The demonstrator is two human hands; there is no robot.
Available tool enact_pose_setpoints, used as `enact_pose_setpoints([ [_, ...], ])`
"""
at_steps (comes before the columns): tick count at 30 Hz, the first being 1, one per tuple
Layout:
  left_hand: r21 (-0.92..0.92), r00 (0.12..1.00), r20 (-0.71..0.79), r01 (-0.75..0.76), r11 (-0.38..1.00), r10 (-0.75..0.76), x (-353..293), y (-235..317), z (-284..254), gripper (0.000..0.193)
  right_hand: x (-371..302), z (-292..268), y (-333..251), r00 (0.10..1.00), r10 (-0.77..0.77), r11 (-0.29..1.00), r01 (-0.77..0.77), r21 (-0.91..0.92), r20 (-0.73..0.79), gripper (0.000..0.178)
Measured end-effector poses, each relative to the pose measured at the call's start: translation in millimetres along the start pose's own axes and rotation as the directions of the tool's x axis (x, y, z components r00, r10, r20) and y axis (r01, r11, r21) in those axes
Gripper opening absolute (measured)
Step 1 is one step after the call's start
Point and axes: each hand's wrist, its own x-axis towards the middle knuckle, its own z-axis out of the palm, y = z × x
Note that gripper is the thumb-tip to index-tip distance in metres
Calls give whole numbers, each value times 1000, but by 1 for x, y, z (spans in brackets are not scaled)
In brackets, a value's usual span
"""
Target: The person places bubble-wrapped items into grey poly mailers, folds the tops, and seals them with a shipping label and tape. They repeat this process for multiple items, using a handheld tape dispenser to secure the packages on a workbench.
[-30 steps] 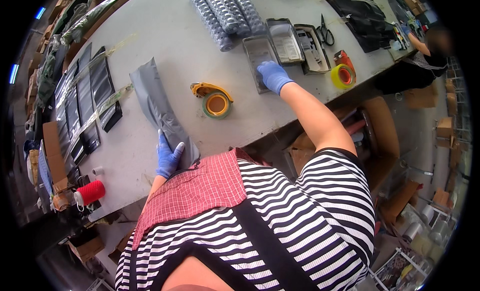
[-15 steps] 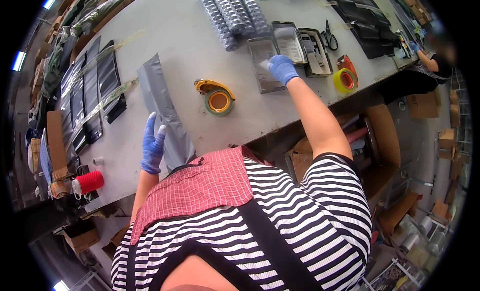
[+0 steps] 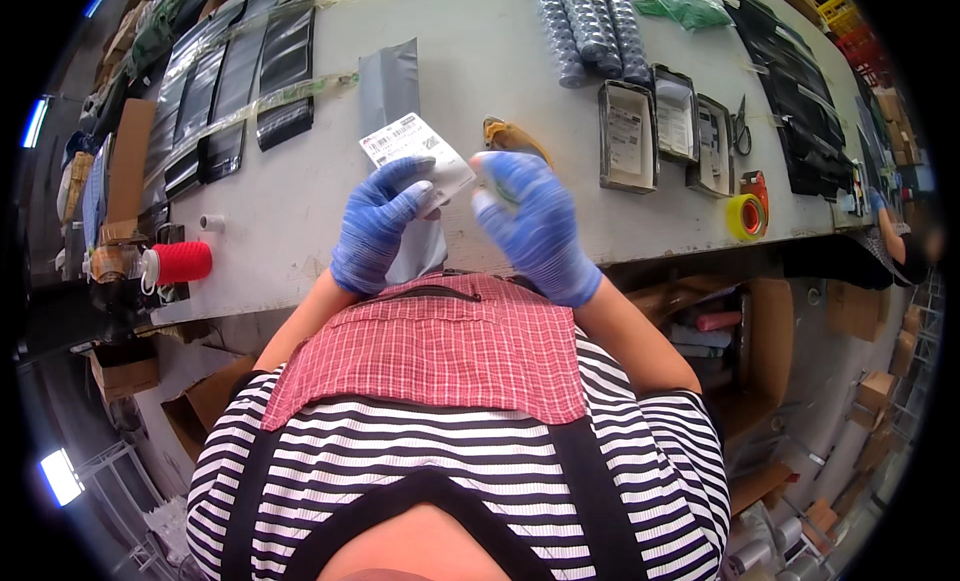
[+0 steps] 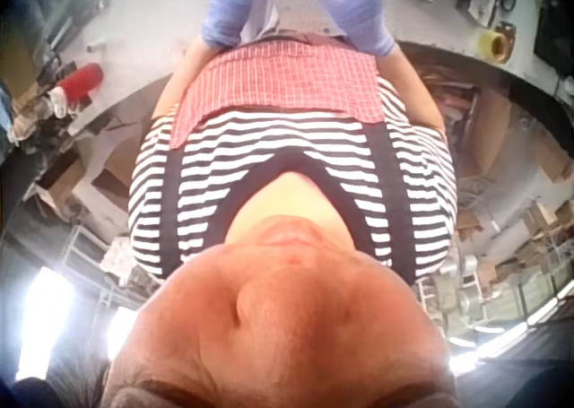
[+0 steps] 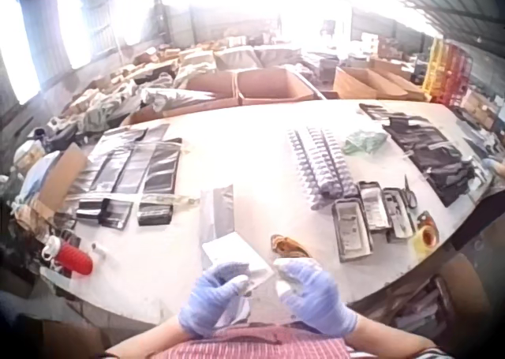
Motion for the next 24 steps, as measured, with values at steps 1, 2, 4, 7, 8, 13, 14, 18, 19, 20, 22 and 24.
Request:
enact_pose_setpoints([
  [1, 10, 1000, -7, -30, 999, 30, -2, 4, -2, 33, -3, -1, -3, 968, 248, 935, -231, 270, -32, 22],
  [2, 16, 996, -45, -82, 996, 83, -5, 8, 0, 30, 1, -8, -6, 938, 346, 897, -335, 289, 14, 22],
  [4, 55, 991, -38, -126, 991, 128, -8, 12, -3, 30, 5, -12, -8, 907, 401, 851, -420, 315, 126, 22],
  [7, 89, 988, -12, -150, 985, 152, -9, 14, -6, 30, 9, -9, -11, 877, 437, 810, -480, 338, 199, 19],
  [8, 97, 988, -2, -152, 984, 153, -8, 15, -6, 30, 9, -7, -12, 873, 445, 810, -488, 324, 203, 18],
  [13, 100, 991, 26, -134, 986, 132, -12, 23, -6, 30, 10, -3, -12, 864, 455, 811, -502, 301, 216, 16],
  [14, 105, 991, 31, -130, 986, 128, -13, 24, -6, 30, 9, -3, -12, 868, 446, 816, -495, 300, 219, 16],
  [18, 151, 993, 57, -107, 983, 100, -12, 23, -11, 34, 8, -2, -12, 884, 415, 806, -468, 364, 217, 15],
  [19, 247, 990, 30, -139, 959, 136, -7, 17, -13, 36, 8, -1, -14, 884, 422, 805, -468, 364, 203, 15],
  [20, 341, 985, 7, -166, 925, 174, -3, 14, -15, 38, 9, 0, -16, 883, 429, 805, -469, 365, 189, 16],
  [22, 789, 896, 67, -317, 527, 438, -3, 19, -20, 41, 9, 3, -18, 888, 429, 821, -460, 337, 167, 16],
  [24, 793, 765, 292, -530, 302, 574, 5, 18, -29, 32, 8, 7, -19, 897, 415, 852, -442, 281, 150, 15],
])
